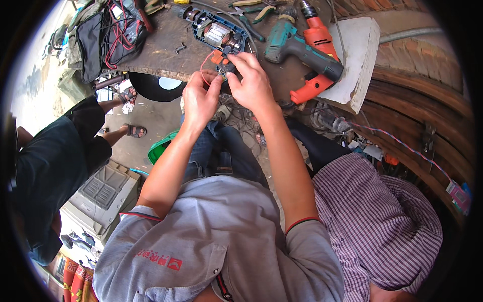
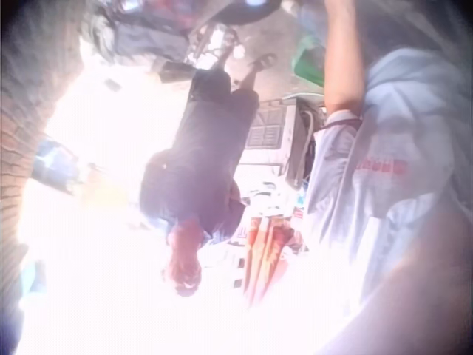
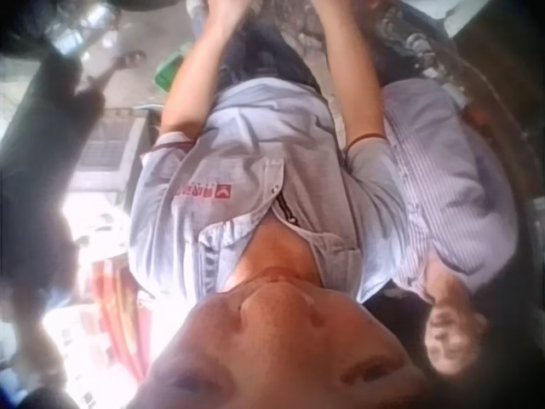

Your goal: The person strips and twists wires, then uses a multimeter to test continuity on a disassembled power tool. They connect wires to the tool's internal components and continue testing.

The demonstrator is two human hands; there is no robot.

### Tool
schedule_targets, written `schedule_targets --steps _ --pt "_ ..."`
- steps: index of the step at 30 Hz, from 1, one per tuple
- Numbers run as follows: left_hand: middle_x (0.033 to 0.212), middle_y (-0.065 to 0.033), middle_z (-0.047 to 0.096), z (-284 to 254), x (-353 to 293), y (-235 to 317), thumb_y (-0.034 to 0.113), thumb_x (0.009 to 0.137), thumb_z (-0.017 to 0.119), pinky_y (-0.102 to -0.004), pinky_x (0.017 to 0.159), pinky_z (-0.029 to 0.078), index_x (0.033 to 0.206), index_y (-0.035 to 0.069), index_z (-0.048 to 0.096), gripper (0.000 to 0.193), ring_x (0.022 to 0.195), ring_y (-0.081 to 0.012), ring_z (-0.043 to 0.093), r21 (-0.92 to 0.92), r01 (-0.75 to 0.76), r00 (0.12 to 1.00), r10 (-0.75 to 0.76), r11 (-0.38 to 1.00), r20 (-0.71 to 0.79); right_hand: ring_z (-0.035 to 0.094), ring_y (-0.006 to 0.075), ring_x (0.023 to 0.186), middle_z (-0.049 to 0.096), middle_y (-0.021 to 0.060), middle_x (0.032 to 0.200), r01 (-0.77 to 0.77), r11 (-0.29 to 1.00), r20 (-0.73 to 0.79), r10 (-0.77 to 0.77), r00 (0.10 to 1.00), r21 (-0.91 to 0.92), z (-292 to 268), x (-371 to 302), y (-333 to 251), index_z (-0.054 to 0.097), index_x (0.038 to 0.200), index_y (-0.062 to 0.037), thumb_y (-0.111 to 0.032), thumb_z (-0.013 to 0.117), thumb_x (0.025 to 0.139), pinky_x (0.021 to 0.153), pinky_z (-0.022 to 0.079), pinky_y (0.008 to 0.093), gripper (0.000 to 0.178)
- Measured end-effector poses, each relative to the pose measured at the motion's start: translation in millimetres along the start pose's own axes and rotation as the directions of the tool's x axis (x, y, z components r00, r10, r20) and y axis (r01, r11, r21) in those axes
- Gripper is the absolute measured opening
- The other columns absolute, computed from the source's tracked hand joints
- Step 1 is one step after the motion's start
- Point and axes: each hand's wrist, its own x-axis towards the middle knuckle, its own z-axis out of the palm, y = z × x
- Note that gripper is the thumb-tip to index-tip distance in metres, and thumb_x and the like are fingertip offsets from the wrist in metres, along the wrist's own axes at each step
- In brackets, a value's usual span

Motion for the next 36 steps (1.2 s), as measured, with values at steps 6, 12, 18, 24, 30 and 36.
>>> schedule_targets --steps 6,12,18,24,30,36 --pt "0.093 -0.0118 0.073 2.0 0.9 2.2 0.014 0.092 0.073 -0.0342 0.071 0.054 0.090 -0.002 0.067 0.017 0.075 -0.0204 0.067 0.017 0.053 0.999 -0.053 0.998 -0.013 0.066 0.0338 0.113 0.063 0.0188 0.127 0.059 0.996 -0.015 -0.060 0.998 -0.067 -2.0 0.0 -1.8 0.067 0.128 -0.0021 -0.006 0.071 0.085 0.096 0.054 0.0389 0.044" --pt "0.092 -0.0112 0.073 1.7 0.0 3.6 0.014 0.092 0.073 -0.0346 0.070 0.054 0.089 -0.002 0.067 0.017 0.074 -0.0201 0.067 0.033 0.058 0.998 -0.057 0.998 -0.018 0.064 0.0370 0.112 0.063 0.0174 0.125 0.055 0.997 -0.025 -0.056 0.998 -0.047 -0.8 0.0 -0.6 0.068 0.125 -0.0033 -0.011 0.071 0.085 0.096 0.053 0.0431 0.041" --pt "0.094 -0.0112 0.073 1.9 -0.2 4.3 0.014 0.092 0.073 -0.0346 0.071 0.054 0.089 -0.002 0.067 0.017 0.075 -0.0203 0.067 0.035 0.061 0.998 -0.060 0.998 -0.022 0.065 0.0339 0.115 0.063 0.0190 0.128 0.047 0.997 -0.011 -0.048 0.999 -0.066 -3.2 -0.1 -5.0 0.067 0.127 -0.0014 -0.007 0.071 0.085 0.098 0.053 0.0391 0.043" --pt "0.094 -0.0117 0.073 2.0 0.6 3.6 0.014 0.092 0.073 -0.0342 0.071 0.054 0.089 -0.002 0.067 0.018 0.075 -0.0205 0.067 0.021 0.055 0.998 -0.054 0.998 -0.019 0.064 0.0371 0.111 0.063 0.0167 0.125 0.065 0.997 -0.035 -0.067 0.997 -0.036 -0.6 0.2 -0.6 0.068 0.124 -0.0034 -0.010 0.072 0.084 0.095 0.053 0.0432 0.041" --pt "0.092 -0.0121 0.073 2.5 1.2 4.7 0.014 0.092 0.073 -0.0336 0.071 0.053 0.090 -0.003 0.068 0.018 0.074 -0.0193 0.066 0.018 0.081 0.997 -0.080 0.997 -0.018 0.064 0.0372 0.111 0.063 0.0167 0.125 0.067 0.997 -0.039 -0.069 0.997 -0.047 -0.5 -0.2 -0.3 0.068 0.124 -0.0036 -0.010 0.072 0.084 0.095 0.053 0.0435 0.041" --pt "0.090 -0.0124 0.072 3.8 2.2 3.8 0.015 0.092 0.073 -0.0337 0.069 0.053 0.090 -0.003 0.068 0.018 0.073 -0.0189 0.066 0.030 0.084 0.996 -0.083 0.996 -0.017 0.064 0.0378 0.111 0.063 0.0170 0.125 0.071 0.996 -0.045 -0.073 0.996 -0.053 -0.4 -0.5 -0.2 0.068 0.124 -0.0033 -0.010 0.072 0.084 0.095 0.053 0.0439 0.041"
